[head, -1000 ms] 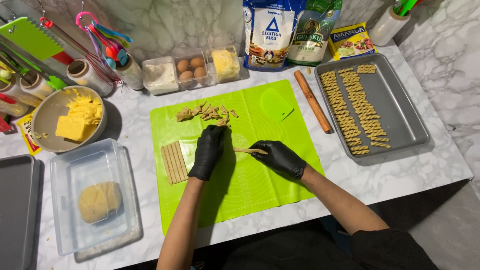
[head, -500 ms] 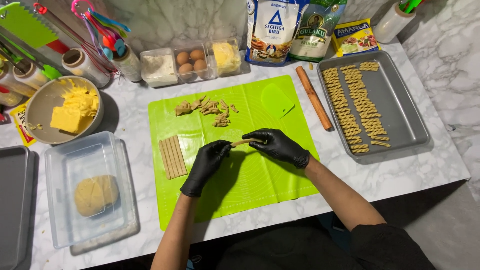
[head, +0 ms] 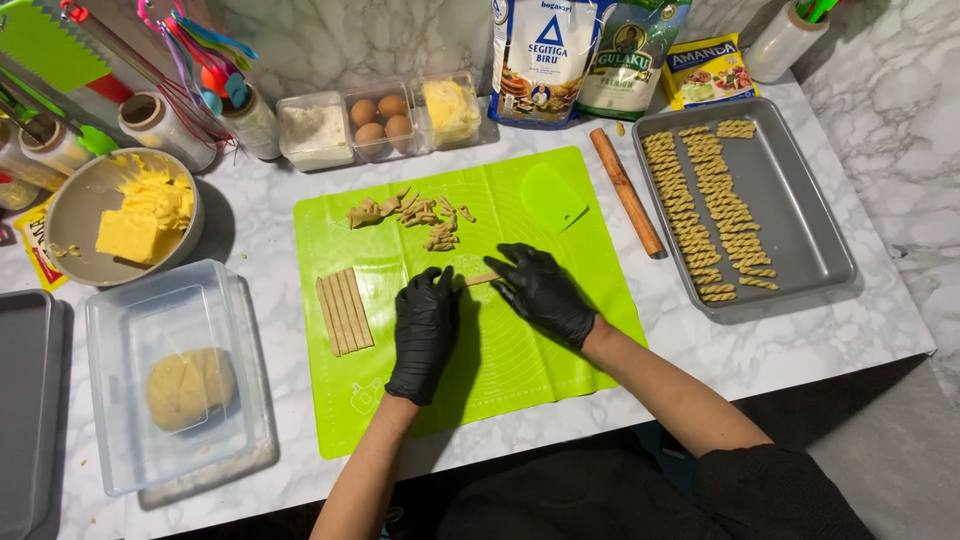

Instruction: Shaping small pieces of dough into spiral twists using a thin wooden stick on a silicone mat.

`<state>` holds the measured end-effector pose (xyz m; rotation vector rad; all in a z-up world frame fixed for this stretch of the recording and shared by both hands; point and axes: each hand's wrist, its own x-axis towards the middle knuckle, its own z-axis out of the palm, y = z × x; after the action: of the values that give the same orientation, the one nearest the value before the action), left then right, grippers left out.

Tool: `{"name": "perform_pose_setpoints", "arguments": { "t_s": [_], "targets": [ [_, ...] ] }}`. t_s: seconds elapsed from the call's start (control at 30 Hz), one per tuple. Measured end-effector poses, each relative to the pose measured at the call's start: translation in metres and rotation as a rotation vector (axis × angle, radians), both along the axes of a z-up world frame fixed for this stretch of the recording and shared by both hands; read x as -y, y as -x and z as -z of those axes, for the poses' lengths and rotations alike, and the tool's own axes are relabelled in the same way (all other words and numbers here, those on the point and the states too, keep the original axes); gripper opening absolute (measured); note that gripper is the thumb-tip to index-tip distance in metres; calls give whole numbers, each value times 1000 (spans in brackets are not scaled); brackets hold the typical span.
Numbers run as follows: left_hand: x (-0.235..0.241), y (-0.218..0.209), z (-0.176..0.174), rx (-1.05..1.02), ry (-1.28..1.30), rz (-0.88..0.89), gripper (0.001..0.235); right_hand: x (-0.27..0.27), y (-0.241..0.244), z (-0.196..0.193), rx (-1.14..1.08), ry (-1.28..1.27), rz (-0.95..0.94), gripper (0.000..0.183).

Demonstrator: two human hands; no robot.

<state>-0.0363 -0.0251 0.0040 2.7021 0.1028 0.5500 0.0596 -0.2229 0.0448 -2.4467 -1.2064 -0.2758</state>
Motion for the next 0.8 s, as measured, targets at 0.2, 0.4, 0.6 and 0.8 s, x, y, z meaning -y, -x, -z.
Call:
{"name": "perform_pose_setpoints", "arguments": {
  "t_s": [0.2,0.4,0.6,0.8],
  "targets": [
    [24,-11,67,-264,64,92,64,-17,-1,57,72,201,-121,77],
    [25,5,30,-376,93,131,66,-8,9,38,-42,80,-182,63],
    [39,31,36,-320,-89,51,73,7,34,3,-153,51,-183,53],
    [34,28,12,-453,-65,46,78,5,37,11,-92,84,-122,55]
  ]
}}
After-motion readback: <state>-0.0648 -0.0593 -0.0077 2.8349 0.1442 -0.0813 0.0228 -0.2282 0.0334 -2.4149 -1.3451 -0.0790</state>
